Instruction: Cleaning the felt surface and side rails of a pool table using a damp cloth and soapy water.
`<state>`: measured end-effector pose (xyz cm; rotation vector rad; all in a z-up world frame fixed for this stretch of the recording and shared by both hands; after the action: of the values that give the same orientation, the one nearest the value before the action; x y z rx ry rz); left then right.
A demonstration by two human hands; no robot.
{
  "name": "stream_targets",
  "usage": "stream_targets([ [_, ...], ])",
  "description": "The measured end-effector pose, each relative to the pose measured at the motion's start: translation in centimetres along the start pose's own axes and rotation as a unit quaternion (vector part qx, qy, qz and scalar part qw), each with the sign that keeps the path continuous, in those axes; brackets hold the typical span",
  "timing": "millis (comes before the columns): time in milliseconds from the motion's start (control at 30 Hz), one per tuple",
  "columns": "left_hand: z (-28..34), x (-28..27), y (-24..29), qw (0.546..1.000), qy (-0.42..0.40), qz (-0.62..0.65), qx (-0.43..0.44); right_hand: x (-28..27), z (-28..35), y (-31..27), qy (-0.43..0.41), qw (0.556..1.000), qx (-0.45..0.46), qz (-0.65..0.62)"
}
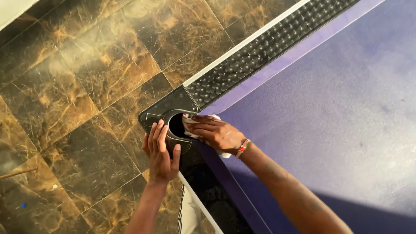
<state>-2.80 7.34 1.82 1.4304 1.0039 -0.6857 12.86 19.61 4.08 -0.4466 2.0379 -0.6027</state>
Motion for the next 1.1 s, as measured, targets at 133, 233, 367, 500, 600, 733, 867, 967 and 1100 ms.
stream_targets([
  [133,-0.4,0.4,0.0,1.0,-0.009,0.006,-0.024,-3.6,3.8,2.2,-0.029,0.998,0.049,0.036],
  [233,0.5,0.0,0.0,1.0,-0.008,0.02,0.001,-1.5,2.9,1.4,-0.017,0.997,0.045,0.059],
  [367,-0.4,0.3,1.1,1.0,0.021,0.003,-0.016,-3.4,2.9,0.9,-0.022,0.999,0.01,0.042],
  [500,-0.3,0.1,0.3,1.0,-0.003,-0.008,0.01,-2.4,6.4,-0.6,-0.025,0.998,0.046,0.031],
  [600,-1.1,0.4,0.3,1.0,-0.009,0.007,-0.01,-1.0,2.2,0.6,-0.021,1.0,-0.007,-0.007],
  [733,-0.1,-0.1,0.5,1.0,-0.006,-0.007,-0.006,-0.3,0.7,-0.4,-0.025,0.999,-0.029,-0.005],
  [867,-0.5,-0.3,0.7,0.999,-0.018,0.024,-0.014,-2.7,7.2,-0.6,-0.037,0.994,0.098,0.04],
  [967,-0.5,-0.6,1.1,0.997,-0.013,0.045,-0.06,-2.5,6.6,1.5,-0.087,0.986,0.142,0.013],
  [1100,-0.7,-1.3,1.3,0.998,-0.048,0.032,-0.04,0.7,2.7,0.0,-0.063,0.997,0.028,-0.033],
])
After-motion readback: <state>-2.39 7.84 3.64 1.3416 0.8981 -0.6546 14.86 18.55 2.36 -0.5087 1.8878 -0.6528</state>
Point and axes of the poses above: each hand's wrist, its own z-axis away from the middle knuckle, its own x-axis out of the palm, y = z × x, the point moved 8 cm from there along -z, towards the middle knuckle, and after that the axes turned 12 degrees about -y, right-handed, at the moved point
